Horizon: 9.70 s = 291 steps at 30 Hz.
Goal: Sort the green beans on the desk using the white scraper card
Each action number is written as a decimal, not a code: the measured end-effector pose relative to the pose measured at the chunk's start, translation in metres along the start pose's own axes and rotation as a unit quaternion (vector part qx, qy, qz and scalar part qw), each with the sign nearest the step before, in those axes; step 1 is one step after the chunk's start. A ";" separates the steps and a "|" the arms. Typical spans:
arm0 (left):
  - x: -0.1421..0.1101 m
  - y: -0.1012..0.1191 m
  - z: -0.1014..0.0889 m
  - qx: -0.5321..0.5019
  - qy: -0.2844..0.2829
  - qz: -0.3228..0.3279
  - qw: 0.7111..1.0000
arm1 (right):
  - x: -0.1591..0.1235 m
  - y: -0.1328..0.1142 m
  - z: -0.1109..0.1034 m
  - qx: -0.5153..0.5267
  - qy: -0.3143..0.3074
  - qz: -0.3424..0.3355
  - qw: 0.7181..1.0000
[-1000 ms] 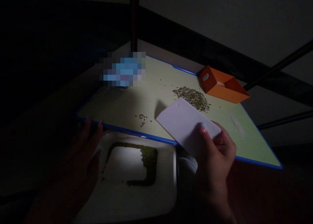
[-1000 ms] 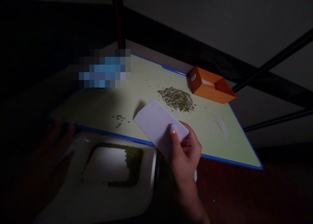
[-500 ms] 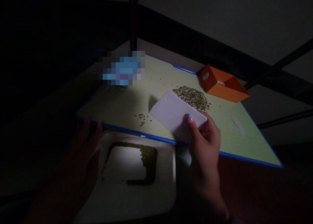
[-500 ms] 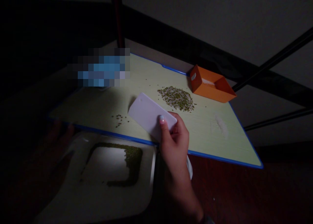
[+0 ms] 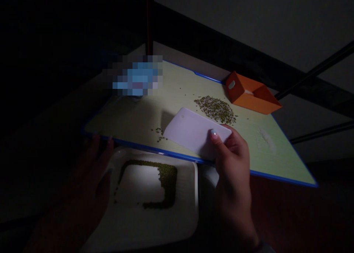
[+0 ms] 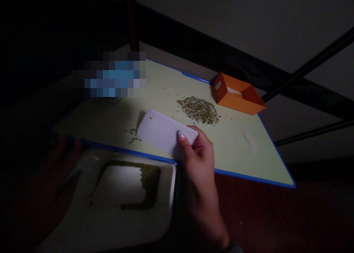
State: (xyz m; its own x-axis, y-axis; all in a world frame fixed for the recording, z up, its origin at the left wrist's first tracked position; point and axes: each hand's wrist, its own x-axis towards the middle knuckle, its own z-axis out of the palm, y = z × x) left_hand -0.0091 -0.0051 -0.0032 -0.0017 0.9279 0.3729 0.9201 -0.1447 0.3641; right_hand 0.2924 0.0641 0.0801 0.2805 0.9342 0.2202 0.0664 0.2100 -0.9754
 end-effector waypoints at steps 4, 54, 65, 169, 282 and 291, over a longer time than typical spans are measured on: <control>0.001 -0.005 0.001 0.011 -0.005 -0.003 1.000 | -0.003 -0.004 -0.001 -0.016 0.006 -0.011 1.000; 0.003 0.011 -0.003 -0.009 0.015 -0.011 1.000 | -0.013 -0.001 -0.001 0.000 0.055 -0.011 0.998; 0.000 0.008 -0.002 -0.007 0.014 -0.016 1.000 | -0.009 0.002 0.007 -0.005 0.021 -0.013 1.000; -0.001 0.001 0.000 0.002 0.038 0.005 0.999 | -0.006 -0.009 0.043 -0.208 -0.143 -0.298 0.921; -0.002 -0.002 -0.007 0.030 -0.003 0.022 0.999 | -0.025 -0.011 0.006 -0.100 -0.021 -0.148 0.984; 0.001 0.006 -0.005 0.025 0.021 0.017 0.999 | -0.032 -0.015 0.004 -0.074 -0.052 -0.127 0.988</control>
State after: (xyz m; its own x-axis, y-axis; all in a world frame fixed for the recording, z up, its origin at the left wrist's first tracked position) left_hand -0.0059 -0.0065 0.0037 0.0153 0.9072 0.4205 0.9385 -0.1581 0.3069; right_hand 0.2785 0.0327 0.0880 0.1372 0.8835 0.4479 0.2627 0.4035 -0.8764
